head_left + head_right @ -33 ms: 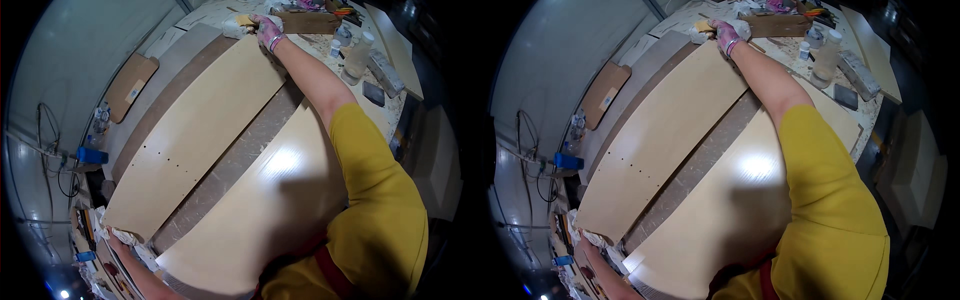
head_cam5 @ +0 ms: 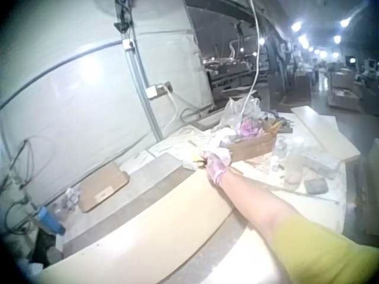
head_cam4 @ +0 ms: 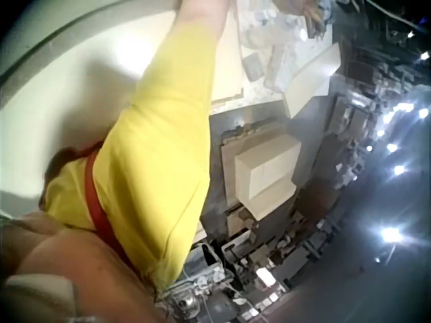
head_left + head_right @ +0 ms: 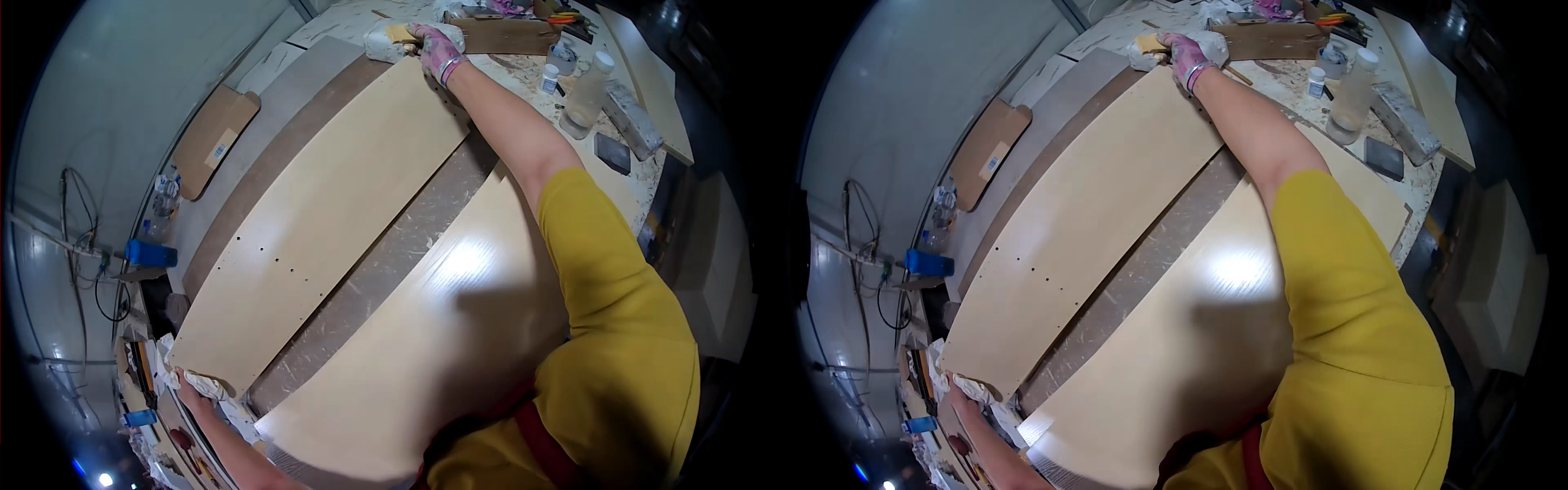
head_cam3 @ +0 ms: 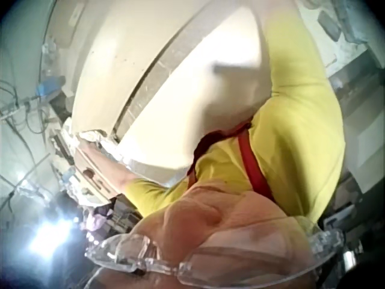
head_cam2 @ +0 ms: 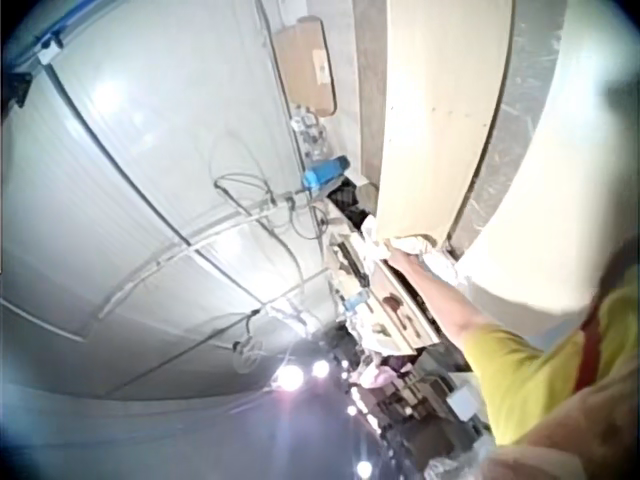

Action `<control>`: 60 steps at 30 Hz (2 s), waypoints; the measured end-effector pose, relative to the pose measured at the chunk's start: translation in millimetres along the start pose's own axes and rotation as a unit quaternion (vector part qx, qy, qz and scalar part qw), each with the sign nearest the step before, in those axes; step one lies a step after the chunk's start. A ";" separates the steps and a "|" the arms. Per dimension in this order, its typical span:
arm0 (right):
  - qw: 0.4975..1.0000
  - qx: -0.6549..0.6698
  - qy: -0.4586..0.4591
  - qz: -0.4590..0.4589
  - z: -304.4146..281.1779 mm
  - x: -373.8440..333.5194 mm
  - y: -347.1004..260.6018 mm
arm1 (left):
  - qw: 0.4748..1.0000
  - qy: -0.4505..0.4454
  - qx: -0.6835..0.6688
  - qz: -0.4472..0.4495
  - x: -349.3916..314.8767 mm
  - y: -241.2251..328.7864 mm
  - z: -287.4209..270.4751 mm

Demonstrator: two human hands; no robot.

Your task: The person applies a liquid finish to a stack of light-colored wooden boards using a sponge and wipes the surface with a white cloth. The person repeatedly dips the sponge into a container and spreads the finish across the boards, then wipes them down.

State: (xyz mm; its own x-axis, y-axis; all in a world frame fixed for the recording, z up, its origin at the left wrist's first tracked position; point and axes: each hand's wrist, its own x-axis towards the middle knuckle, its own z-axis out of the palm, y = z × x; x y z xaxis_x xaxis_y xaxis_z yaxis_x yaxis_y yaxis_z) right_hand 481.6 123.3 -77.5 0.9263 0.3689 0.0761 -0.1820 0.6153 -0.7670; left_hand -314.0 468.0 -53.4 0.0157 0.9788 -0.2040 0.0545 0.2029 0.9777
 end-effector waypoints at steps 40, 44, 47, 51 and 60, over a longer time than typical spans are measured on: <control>0.970 -0.143 -0.116 0.162 -134.3 -261.9 -160.1 | 0.986 0.003 -0.084 0.143 -127.4 90.6 -22.7; 0.977 -0.109 -0.118 0.141 -196.1 -265.3 -172.0 | 0.992 -0.005 -0.090 0.090 -223.7 60.4 -27.8; 0.982 -0.087 -0.129 0.106 -208.2 -278.9 -162.4 | 0.979 0.004 0.201 0.036 -267.8 -6.4 29.2; 0.982 -0.088 -0.137 0.097 -192.1 -285.5 -157.7 | 0.882 -0.032 0.373 0.286 -271.8 -61.6 57.3; 0.988 -0.051 -0.105 0.101 -203.5 -271.3 -150.2 | 0.791 -0.301 0.258 0.465 -400.7 -69.4 365.6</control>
State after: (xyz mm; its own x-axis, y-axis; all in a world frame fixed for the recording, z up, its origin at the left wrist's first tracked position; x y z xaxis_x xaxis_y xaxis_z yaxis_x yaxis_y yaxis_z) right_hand 324.7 -210.9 -112.7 0.7835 0.6202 0.0384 -0.3112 0.4451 -0.8396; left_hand 41.0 52.0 -57.9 0.7538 0.4761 0.4529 0.1378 -0.7884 0.5995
